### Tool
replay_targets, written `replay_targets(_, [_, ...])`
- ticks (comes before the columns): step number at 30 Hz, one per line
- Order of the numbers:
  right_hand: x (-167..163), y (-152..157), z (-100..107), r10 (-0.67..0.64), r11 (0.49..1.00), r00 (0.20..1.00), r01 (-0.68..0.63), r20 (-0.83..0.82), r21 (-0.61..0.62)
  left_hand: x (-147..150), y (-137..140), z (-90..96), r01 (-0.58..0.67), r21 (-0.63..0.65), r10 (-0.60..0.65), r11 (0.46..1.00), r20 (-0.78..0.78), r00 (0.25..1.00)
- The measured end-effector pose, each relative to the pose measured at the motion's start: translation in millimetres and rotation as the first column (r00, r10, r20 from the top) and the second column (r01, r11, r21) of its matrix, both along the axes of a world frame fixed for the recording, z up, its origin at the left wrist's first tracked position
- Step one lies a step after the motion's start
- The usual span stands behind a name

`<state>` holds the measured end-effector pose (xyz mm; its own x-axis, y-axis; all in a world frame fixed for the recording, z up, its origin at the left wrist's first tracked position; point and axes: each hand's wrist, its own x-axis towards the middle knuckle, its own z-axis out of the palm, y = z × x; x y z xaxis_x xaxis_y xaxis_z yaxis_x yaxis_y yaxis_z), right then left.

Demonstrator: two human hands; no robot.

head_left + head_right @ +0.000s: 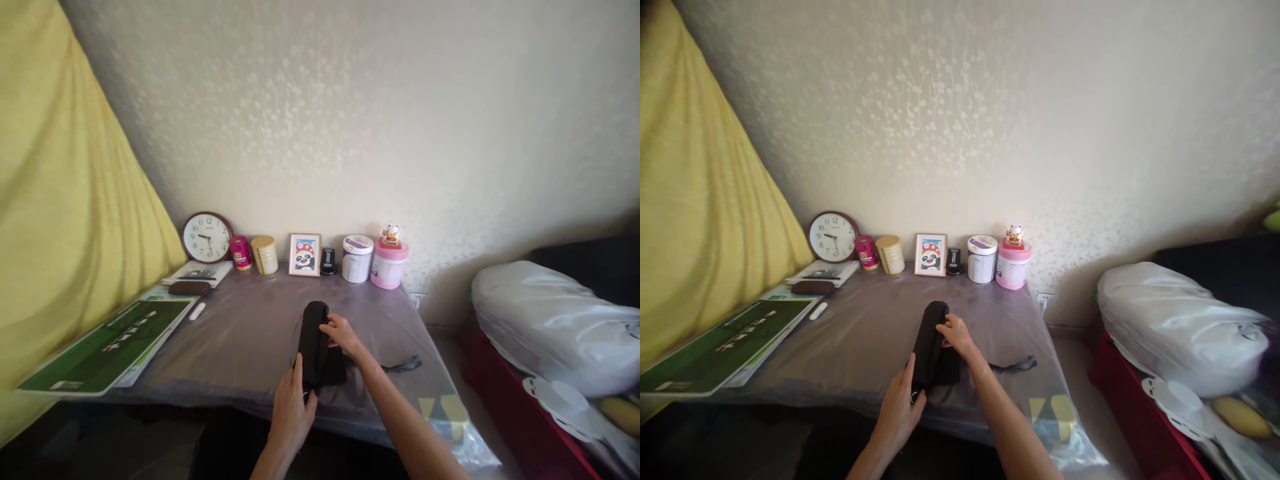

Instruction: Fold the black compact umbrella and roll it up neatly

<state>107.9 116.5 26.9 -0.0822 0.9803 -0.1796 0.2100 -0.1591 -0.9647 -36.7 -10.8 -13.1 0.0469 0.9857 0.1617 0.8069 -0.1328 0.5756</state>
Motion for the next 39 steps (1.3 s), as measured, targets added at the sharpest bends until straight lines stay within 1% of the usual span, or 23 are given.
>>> replay_targets(4, [-3,2,-5,-0.028,0.998,0.999,0.026,0.043,0.051,1,0,0.8,0.000,0.006,0.000,1.000,-0.004,1.000])
replay_targets(10, [-6,0,-8,-0.033,0.994,0.996,0.025,0.079,0.106,2,0,7.2,-0.004,-0.025,0.004,1.000,-0.019,1.000])
replay_targets(12, [-2,2,-9,-0.068,0.990,0.993,0.055,0.095,0.132,2,0,7.9,-0.005,-0.025,0.004,1.000,-0.018,1.000])
replay_targets(17, [4,13,-21,-0.209,0.959,0.969,0.177,0.133,0.221,2,-1,7.2,-0.006,-0.015,0.006,1.000,-0.014,1.000])
replay_targets(21, [-4,19,-34,-0.271,0.952,0.954,0.245,0.131,0.184,3,-1,7.1,-0.008,-0.034,0.007,0.999,-0.018,1.000])
replay_targets(24, [-9,20,-38,-0.306,0.946,0.944,0.287,0.123,0.150,3,-1,6.8,-0.011,-0.020,0.011,1.000,-0.014,1.000])
replay_targets(27, [-11,20,-36,-0.299,0.949,0.946,0.281,0.123,0.145,4,-1,6.2,-0.007,-0.013,0.006,1.000,-0.026,1.000])
replay_targets(32, [-20,17,-29,-0.284,0.950,0.946,0.255,0.158,0.180,8,-1,5.1,-0.021,0.008,0.022,1.000,-0.074,0.997])
replay_targets(36, [-35,14,-30,-0.299,0.944,0.935,0.261,0.193,0.200,12,-3,4.0,-0.053,0.050,0.059,0.997,-0.118,0.991])
replay_targets(39, [-45,12,-33,-0.321,0.934,0.910,0.258,0.262,0.246,14,-4,4.0,-0.059,0.060,0.068,0.996,-0.156,0.985])
